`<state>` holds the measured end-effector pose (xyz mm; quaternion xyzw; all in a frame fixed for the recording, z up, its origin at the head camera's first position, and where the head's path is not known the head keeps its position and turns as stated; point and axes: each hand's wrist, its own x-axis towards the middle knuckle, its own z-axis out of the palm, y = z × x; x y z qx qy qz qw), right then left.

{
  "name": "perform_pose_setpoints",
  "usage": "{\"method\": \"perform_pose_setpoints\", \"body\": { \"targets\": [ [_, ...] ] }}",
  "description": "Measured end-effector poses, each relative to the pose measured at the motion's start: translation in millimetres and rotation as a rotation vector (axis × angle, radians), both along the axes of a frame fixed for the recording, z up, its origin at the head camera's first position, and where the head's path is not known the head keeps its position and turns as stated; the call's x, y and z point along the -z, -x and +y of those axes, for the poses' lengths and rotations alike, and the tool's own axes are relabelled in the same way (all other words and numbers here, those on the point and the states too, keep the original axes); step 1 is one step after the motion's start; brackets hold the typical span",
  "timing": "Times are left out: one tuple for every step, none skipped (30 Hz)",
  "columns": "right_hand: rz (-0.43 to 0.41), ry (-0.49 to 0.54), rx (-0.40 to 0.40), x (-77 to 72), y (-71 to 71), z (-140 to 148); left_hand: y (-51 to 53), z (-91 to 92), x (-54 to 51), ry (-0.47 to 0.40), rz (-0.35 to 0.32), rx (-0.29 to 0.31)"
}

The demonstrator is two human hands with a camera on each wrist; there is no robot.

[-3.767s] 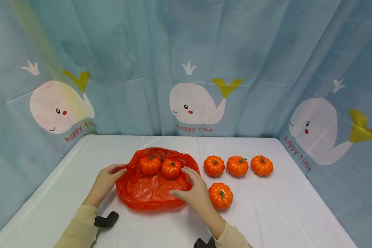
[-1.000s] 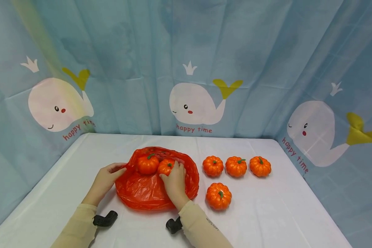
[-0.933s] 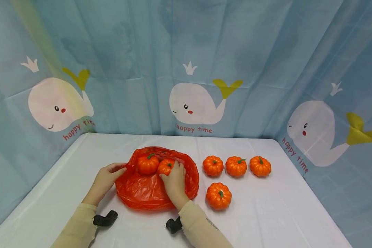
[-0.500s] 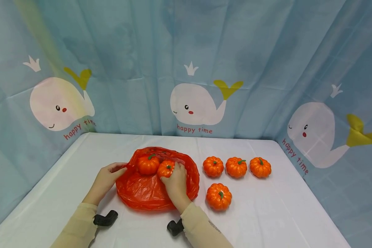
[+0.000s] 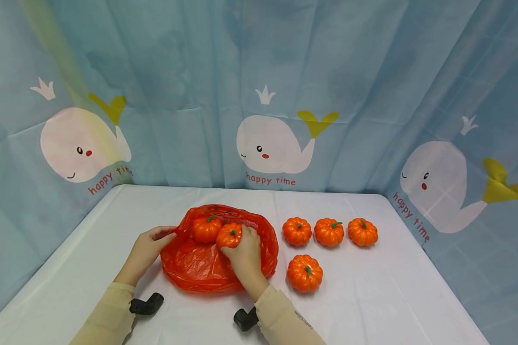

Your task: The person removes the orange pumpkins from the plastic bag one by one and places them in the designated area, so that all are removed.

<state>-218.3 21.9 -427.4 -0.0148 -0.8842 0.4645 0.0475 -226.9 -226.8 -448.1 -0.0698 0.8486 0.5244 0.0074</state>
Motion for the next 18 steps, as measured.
{"method": "perform_pose_setpoints", "body": {
  "targets": [
    [-0.001,0.002,-0.002,-0.5,-0.8,0.7,-0.1,0.0,0.1,0.0,-0.001,0.001],
    [-0.003,0.004,-0.004,-1.1,-1.6,1.4,-0.2,0.1,0.0,-0.001,-0.001,0.0],
    [-0.005,0.007,-0.008,-1.5,-2.5,2.2,-0.3,0.1,0.1,-0.002,-0.001,0.0],
    [-0.006,0.009,-0.012,-2.1,-3.3,3.0,-0.3,0.1,0.1,-0.003,-0.001,0.0],
    [-0.007,0.013,-0.015,-2.8,-4.2,3.6,-0.1,0.0,0.2,-0.002,-0.002,0.001],
    [-0.009,0.021,-0.016,-3.2,-4.9,4.1,0.1,-0.1,0.4,-0.002,-0.002,0.001],
    [-0.01,0.024,-0.018,-4.1,-5.7,4.5,0.2,-0.2,0.5,-0.002,-0.002,0.002],
    [-0.008,0.024,-0.021,-4.9,-6.4,4.9,0.3,-0.2,0.5,-0.003,-0.002,0.002],
    [-0.003,0.022,-0.023,-5.6,-6.9,5.2,0.4,-0.3,0.6,-0.003,-0.002,0.001],
    [0.001,0.021,-0.026,-6.2,-7.3,5.3,0.4,-0.3,0.6,-0.002,-0.001,0.001],
    [0.005,0.02,-0.029,-7.0,-7.7,5.4,0.5,-0.2,0.5,-0.001,0.0,0.001],
    [0.009,0.018,-0.032,-7.7,-8.0,5.6,0.5,-0.2,0.4,0.0,0.0,0.001],
    [0.011,0.017,-0.036,-8.2,-8.3,5.8,0.4,-0.1,0.3,-0.001,0.001,0.001],
    [0.013,0.014,-0.04,-8.5,-8.5,6.0,0.4,-0.1,0.1,0.0,0.0,0.0],
    [0.012,0.016,-0.044,-9.1,-8.8,6.3,0.4,0.1,-0.1,0.001,0.001,0.0],
    [0.01,0.02,-0.048,-9.7,-9.2,6.6,0.4,0.1,-0.2,0.003,0.001,0.001],
    [0.009,0.024,-0.052,-10.6,-9.7,7.1,0.4,0.2,-0.4,0.003,0.001,0.001],
    [0.008,0.029,-0.055,-11.4,-10.2,7.5,0.4,0.3,-0.4,0.003,0.001,0.001]
  ]
}}
